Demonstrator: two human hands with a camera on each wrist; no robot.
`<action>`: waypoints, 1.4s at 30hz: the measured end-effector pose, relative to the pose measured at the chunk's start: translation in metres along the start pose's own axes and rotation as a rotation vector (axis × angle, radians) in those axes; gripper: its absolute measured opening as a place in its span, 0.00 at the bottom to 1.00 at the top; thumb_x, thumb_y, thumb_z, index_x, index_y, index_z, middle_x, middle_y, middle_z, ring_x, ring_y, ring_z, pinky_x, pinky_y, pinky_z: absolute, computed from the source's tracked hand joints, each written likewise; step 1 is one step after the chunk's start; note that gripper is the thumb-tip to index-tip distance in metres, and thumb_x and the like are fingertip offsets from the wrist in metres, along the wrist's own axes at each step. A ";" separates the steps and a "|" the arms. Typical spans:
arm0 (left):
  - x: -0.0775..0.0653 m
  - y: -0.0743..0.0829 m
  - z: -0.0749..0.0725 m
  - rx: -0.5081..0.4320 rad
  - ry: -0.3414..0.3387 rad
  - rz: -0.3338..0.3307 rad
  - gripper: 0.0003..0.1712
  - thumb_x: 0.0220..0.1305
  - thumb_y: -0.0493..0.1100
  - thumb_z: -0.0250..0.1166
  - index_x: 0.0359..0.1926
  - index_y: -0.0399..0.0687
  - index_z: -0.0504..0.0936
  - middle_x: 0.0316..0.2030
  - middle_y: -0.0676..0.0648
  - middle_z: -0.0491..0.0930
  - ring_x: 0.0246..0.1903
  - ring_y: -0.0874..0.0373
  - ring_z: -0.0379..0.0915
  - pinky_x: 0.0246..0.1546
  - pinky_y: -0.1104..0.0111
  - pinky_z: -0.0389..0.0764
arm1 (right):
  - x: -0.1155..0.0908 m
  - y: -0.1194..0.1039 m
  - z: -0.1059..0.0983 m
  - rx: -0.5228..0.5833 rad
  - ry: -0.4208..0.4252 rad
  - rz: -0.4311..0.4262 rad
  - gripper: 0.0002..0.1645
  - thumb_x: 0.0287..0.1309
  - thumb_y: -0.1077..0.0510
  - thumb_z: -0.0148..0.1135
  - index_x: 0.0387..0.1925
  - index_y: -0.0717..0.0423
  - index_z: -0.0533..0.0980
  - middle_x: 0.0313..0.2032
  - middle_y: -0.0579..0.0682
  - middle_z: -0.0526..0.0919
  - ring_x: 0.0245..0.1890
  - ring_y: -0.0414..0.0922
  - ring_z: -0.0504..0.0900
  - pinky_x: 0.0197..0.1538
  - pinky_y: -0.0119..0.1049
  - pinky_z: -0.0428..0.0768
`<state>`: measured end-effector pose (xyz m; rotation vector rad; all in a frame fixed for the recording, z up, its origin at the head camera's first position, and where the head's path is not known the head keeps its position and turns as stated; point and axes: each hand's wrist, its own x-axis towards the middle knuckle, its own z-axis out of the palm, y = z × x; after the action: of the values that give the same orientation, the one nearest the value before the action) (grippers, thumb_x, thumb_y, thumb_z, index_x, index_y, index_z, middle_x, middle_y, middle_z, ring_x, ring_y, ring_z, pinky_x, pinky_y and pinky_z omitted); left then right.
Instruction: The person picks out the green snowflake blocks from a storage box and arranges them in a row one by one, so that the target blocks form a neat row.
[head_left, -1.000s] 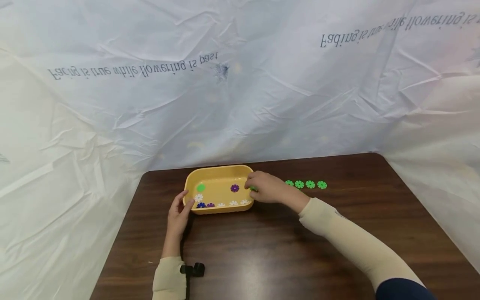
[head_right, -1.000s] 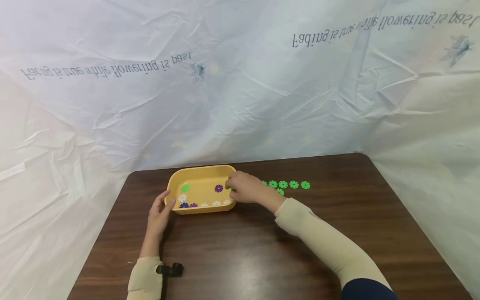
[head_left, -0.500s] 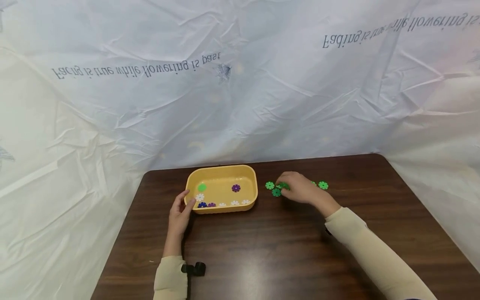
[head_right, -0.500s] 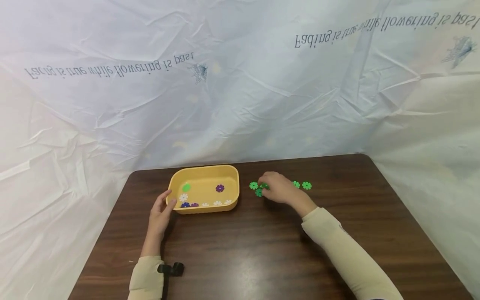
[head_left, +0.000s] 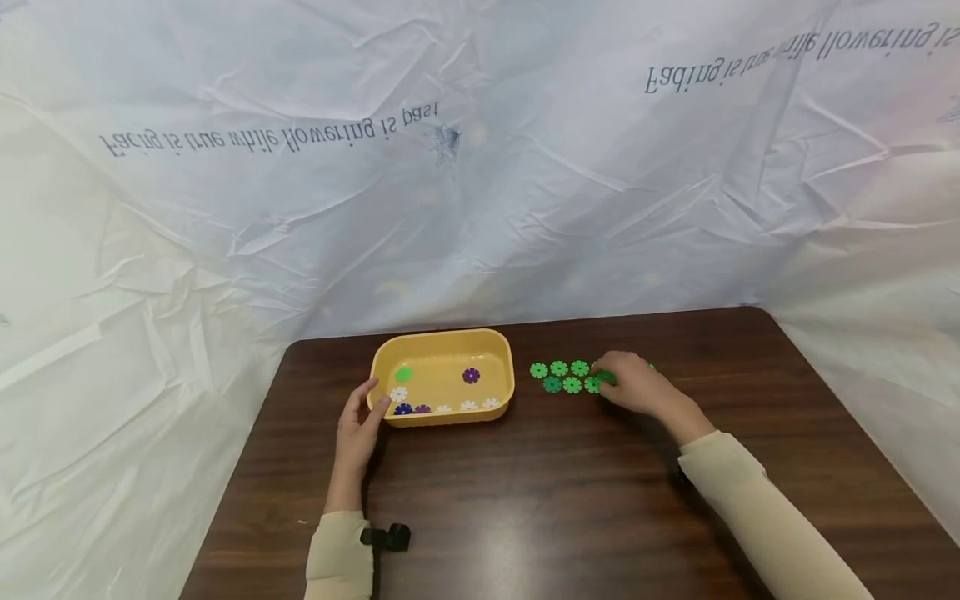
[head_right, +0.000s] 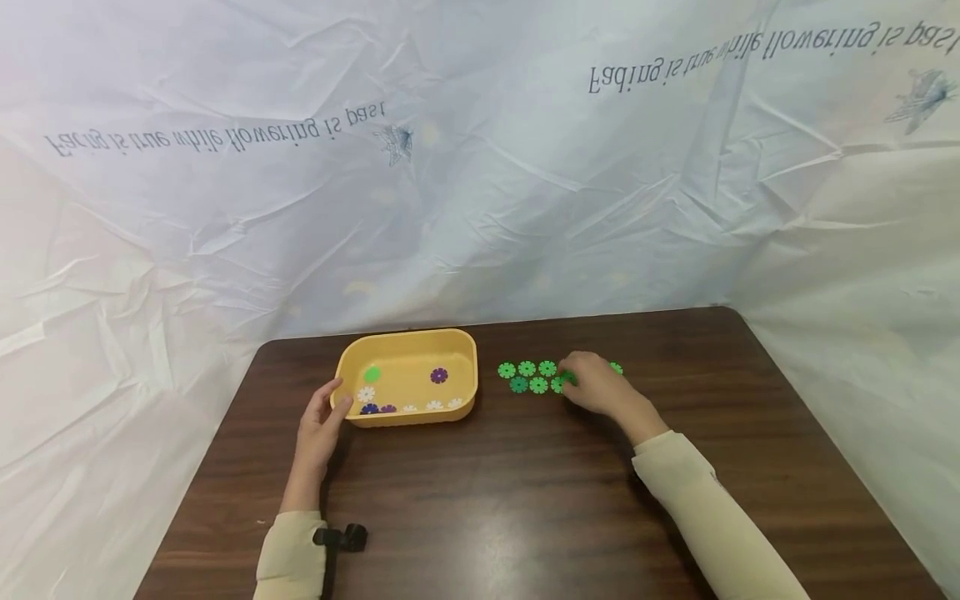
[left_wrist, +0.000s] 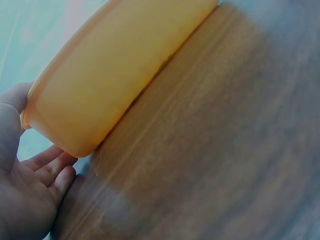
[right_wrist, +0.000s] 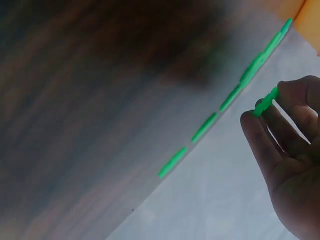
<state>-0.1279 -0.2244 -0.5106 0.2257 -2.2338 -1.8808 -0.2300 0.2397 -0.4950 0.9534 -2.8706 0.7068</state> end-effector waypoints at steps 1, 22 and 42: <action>0.001 0.000 0.000 -0.002 0.001 0.001 0.30 0.77 0.39 0.64 0.74 0.35 0.70 0.77 0.37 0.63 0.77 0.45 0.54 0.73 0.55 0.62 | -0.001 0.001 -0.001 0.007 0.001 0.009 0.13 0.64 0.69 0.67 0.50 0.66 0.84 0.50 0.61 0.84 0.42 0.54 0.84 0.42 0.51 0.83; 0.001 0.004 0.002 0.005 0.006 -0.030 0.30 0.77 0.40 0.63 0.75 0.37 0.70 0.77 0.38 0.63 0.67 0.49 0.63 0.53 0.79 0.68 | -0.003 0.006 0.000 -0.056 -0.118 0.120 0.07 0.62 0.71 0.69 0.38 0.59 0.81 0.35 0.52 0.84 0.32 0.46 0.78 0.34 0.45 0.77; 0.016 -0.036 -0.001 0.001 0.037 -0.031 0.31 0.76 0.44 0.67 0.76 0.46 0.71 0.74 0.41 0.67 0.62 0.55 0.63 0.57 0.75 0.66 | 0.098 -0.146 0.004 0.008 -0.198 -0.294 0.10 0.72 0.64 0.60 0.48 0.59 0.84 0.46 0.55 0.86 0.45 0.49 0.84 0.51 0.45 0.83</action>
<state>-0.1434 -0.2352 -0.5449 0.2943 -2.2195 -1.8757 -0.2253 0.0795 -0.4222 1.4836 -2.7930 0.6294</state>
